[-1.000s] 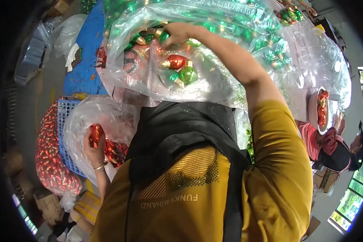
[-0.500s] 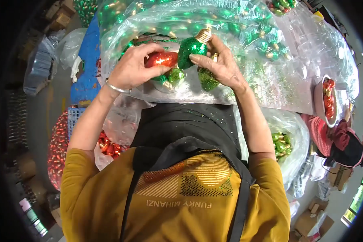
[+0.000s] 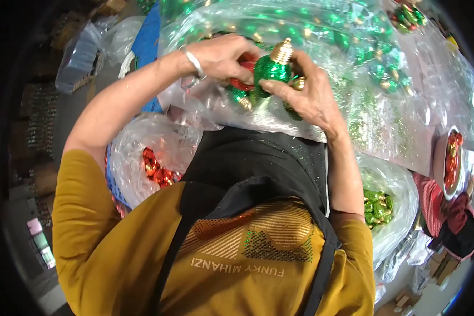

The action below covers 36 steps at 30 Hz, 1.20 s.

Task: Sorting and placing green plastic bulb-shaped objects into large plastic bags.

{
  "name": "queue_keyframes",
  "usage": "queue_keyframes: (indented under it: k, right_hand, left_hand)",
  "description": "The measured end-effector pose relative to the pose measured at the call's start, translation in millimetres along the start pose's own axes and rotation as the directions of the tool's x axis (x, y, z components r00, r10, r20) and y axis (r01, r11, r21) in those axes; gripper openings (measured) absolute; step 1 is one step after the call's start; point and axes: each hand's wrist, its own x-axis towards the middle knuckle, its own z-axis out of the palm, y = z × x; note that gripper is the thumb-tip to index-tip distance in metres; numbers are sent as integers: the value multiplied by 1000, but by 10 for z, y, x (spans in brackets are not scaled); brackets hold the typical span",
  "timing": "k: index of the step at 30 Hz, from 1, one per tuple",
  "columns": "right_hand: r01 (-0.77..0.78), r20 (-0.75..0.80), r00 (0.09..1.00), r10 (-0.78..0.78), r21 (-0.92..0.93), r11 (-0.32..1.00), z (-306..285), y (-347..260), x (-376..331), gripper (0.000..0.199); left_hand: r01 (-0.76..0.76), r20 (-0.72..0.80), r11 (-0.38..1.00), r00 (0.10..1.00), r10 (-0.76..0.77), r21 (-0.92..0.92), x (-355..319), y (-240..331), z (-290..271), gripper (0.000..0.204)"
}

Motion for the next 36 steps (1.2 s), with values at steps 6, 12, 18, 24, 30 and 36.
queue_keyframes:
  k: [6, 12, 18, 24, 30, 36]
  right_hand:
    - [-40, 54, 998, 38, 30, 999, 11, -42, 56, 55]
    - [-59, 34, 998, 60, -53, 997, -12, -54, 116, 52]
    - [257, 187, 957, -221, -199, 946, 6, -120, 340, 54]
    - [532, 510, 794, -332, -318, 785, -105, -52, 603, 51]
    - [801, 801, 545, -248, -411, 435, -22, -128, 686, 23]
    - [732, 818, 567, 92, -552, 398, 123, -434, 608, 11]
  left_hand:
    - [1, -36, 998, 999, -3, -70, 19, -112, 346, 35]
    - [-311, -162, 950, 936, 312, 33, -11, -333, 556, 33]
    - [-147, 157, 989, 977, 143, 10, -161, -306, 486, 35]
    - [-136, 190, 988, 974, 120, 76, -452, 60, 382, 34]
    - [-136, -45, 957, 987, 153, 258, -629, -150, 877, 29]
    - [-68, -150, 970, 983, 105, 235, -586, -112, 1011, 26]
